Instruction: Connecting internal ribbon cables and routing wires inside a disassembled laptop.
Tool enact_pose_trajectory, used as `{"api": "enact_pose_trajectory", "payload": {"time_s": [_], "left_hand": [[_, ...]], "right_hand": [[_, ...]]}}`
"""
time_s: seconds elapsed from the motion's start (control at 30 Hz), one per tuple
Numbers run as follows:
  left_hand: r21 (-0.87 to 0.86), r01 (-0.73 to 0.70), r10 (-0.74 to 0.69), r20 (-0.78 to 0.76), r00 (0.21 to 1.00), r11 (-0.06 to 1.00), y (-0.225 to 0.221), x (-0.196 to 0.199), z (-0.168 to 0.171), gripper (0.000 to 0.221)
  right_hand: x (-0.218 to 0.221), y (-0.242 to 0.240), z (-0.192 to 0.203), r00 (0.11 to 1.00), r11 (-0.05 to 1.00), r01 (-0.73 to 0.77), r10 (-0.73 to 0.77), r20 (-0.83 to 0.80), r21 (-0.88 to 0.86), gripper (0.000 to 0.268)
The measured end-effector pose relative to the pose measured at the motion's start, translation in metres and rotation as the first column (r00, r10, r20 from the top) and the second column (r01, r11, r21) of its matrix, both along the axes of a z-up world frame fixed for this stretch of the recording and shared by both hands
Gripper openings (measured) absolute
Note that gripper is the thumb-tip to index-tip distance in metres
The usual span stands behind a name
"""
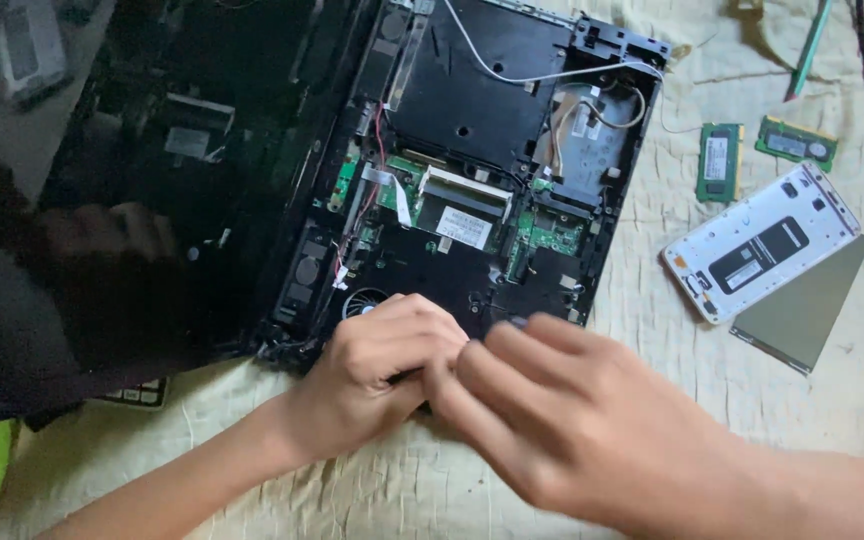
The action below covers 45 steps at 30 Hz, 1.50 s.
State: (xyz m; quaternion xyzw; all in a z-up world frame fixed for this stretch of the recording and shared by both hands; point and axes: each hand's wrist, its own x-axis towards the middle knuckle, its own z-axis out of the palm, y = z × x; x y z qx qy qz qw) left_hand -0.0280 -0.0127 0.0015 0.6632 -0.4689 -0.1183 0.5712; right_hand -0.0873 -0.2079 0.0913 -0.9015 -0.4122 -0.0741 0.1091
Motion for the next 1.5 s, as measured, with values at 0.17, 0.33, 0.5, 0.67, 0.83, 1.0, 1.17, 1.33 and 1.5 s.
{"api": "enact_pose_trajectory", "payload": {"time_s": [0.17, 0.33, 0.5, 0.67, 0.83, 1.0, 1.17, 1.33, 1.5], "left_hand": [[0.084, 0.045, -0.048, 0.037, 0.998, 0.995, 0.002, 0.000, -0.007, 0.017], [0.131, 0.125, -0.131, 0.038, 0.991, 0.984, 0.001, 0.003, -0.003, 0.018], [0.184, 0.166, -0.175, 0.033, 0.984, 0.969, 0.001, 0.004, -0.001, 0.017], [0.129, 0.167, -0.171, 0.022, 0.985, 0.978, 0.000, 0.005, 0.005, 0.045], [0.095, 0.123, -0.121, -0.030, 0.992, 0.988, 0.000, 0.005, 0.006, 0.056], [0.009, 0.056, -0.055, -0.089, 0.995, 0.998, 0.003, 0.003, 0.000, 0.034], [0.025, 0.100, -0.101, 0.039, 0.994, 0.995, 0.003, -0.001, -0.006, 0.017], [0.094, 0.097, -0.102, 0.051, 0.993, 0.991, 0.004, 0.000, -0.006, 0.022], [0.170, 0.160, -0.172, 0.059, 0.983, 0.972, 0.003, -0.001, -0.004, 0.019]], "right_hand": [[-0.001, -0.004, 0.004, 0.980, 0.992, -0.099, 0.110, -0.165, 0.075, 0.031], [-0.001, -0.004, 0.002, 0.972, 0.991, -0.113, 0.126, -0.200, 0.076, 0.035], [-0.001, -0.002, 0.000, 0.991, 0.999, -0.029, 0.031, -0.128, 0.016, 0.038], [0.000, 0.006, -0.008, 0.999, 0.997, 0.024, -0.022, 0.024, -0.070, 0.037], [-0.002, 0.013, -0.012, 0.983, 0.973, 0.118, -0.086, 0.162, -0.201, 0.036], [-0.004, 0.012, -0.026, 0.982, 0.980, 0.134, -0.111, 0.153, -0.147, 0.043], [-0.007, 0.004, -0.026, 0.999, 0.987, -0.009, 0.017, 0.050, -0.159, 0.025], [-0.001, -0.004, 0.006, 0.994, 0.996, -0.089, 0.090, -0.062, 0.007, 0.035], [-0.006, -0.006, 0.004, 0.985, 0.992, -0.119, 0.114, -0.131, -0.035, 0.029]]}}
